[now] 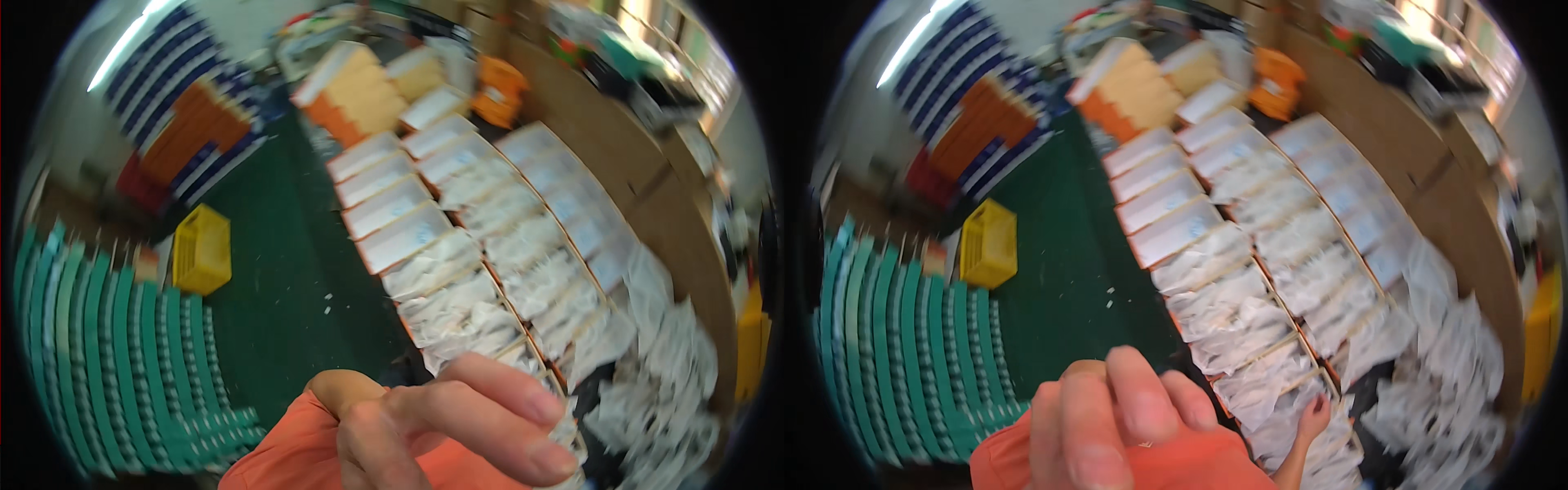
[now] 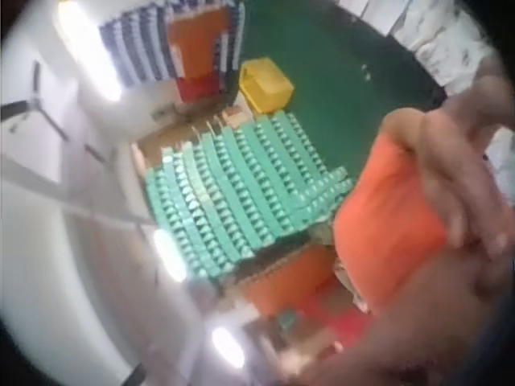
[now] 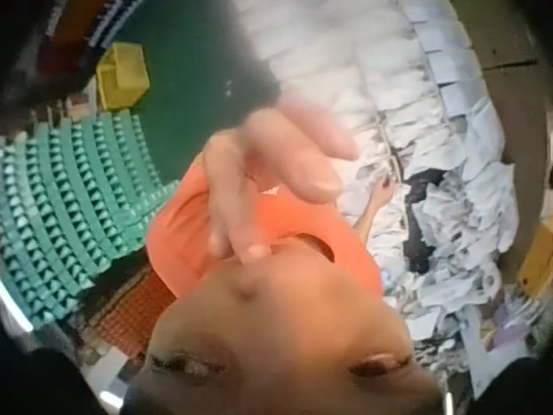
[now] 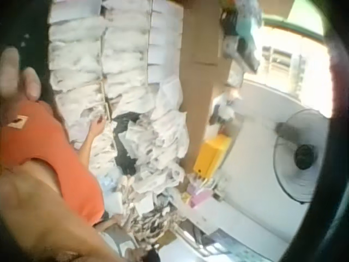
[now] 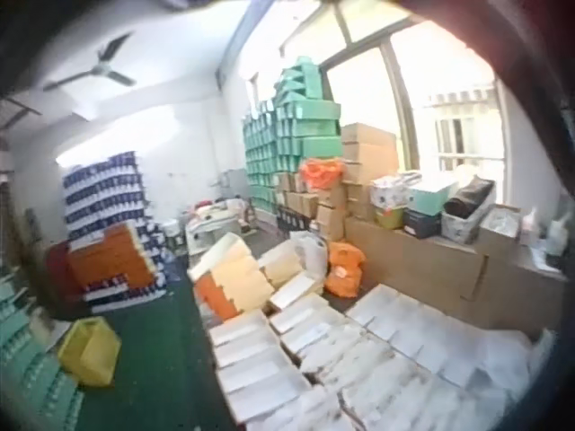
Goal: The person assembles orange shoe boxes and places them on a table. They then place small white packets into each box, followed by white tissue paper. Finally, they place pairs of shoes wrapped in white tissue paper into the boxes.
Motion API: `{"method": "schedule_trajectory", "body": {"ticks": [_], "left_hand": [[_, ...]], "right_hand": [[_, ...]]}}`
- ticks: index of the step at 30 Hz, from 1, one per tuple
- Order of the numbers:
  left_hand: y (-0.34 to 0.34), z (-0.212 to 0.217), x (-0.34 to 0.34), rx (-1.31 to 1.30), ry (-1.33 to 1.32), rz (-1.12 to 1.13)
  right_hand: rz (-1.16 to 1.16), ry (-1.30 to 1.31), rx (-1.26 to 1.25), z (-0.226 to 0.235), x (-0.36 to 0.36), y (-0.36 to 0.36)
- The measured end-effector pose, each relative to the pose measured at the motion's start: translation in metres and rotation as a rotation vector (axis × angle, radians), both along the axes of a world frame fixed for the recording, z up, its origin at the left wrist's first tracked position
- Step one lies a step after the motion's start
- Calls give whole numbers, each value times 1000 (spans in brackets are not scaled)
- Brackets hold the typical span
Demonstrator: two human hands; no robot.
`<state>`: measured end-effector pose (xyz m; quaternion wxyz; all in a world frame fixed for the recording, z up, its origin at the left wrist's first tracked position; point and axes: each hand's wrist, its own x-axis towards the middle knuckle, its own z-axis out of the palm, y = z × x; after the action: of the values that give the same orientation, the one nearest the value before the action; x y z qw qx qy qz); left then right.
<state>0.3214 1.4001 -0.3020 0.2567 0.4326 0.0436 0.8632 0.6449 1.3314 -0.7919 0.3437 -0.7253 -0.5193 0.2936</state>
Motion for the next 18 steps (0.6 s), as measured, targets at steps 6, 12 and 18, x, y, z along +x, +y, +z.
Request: {"method": "schedule_trajectory", "body": {"ticks": [6,12,18], "left_hand": [[-153,55,-21,40,-174,-348],[-191,42,-76,205,-145,-361],[-204,38,-142,225,-181,-215]], "right_hand": [[163,-328,-38,4,-1,6],[176,-552,-111,18,-11,16],[153,-626,-96,22,-32,25]]}}
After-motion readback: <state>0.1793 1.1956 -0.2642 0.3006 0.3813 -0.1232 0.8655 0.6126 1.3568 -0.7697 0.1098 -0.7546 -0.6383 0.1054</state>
